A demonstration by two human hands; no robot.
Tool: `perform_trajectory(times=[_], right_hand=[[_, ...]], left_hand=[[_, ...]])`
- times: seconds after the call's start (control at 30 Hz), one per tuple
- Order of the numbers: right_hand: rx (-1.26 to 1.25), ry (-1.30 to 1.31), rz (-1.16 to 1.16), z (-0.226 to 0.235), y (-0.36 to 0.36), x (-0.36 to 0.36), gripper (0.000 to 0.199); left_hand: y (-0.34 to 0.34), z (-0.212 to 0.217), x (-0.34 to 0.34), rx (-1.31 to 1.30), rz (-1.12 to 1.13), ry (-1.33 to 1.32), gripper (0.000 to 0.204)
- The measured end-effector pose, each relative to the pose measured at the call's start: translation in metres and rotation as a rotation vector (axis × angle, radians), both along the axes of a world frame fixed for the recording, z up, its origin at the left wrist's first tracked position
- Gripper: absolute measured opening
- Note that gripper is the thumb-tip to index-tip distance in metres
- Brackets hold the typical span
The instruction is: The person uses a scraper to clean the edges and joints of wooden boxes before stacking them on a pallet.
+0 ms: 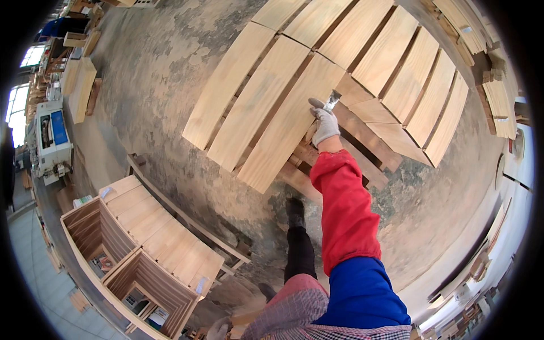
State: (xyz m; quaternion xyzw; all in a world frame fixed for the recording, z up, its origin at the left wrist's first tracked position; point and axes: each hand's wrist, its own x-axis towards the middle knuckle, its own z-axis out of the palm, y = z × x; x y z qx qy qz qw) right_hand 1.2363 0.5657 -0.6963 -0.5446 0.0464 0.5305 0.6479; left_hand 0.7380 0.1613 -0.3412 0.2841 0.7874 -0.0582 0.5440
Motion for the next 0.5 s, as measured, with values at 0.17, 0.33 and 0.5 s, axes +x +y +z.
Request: perform_trajectory(times=[0.17, 0.33, 0.5], right_hand=[[0.045, -0.138, -0.043, -0.005, 0.002, 0.002, 0.039], [0.039, -0.131, -0.034, -0.03, -0.014, 0.021, 0.034], [-0.117, -0.247, 0.181, -0.003, -0.118, -0.051, 0.022]], left_hand=[[0.03, 0.0, 0.027, -0.116, -0.113, 0.069, 0.03], [0.013, -0.028, 0.02, -0.052, -0.188, -0.012, 0.033], [-0.002, -0.035, 0.015, 0.099, -0.07, -0.114, 0.036]])
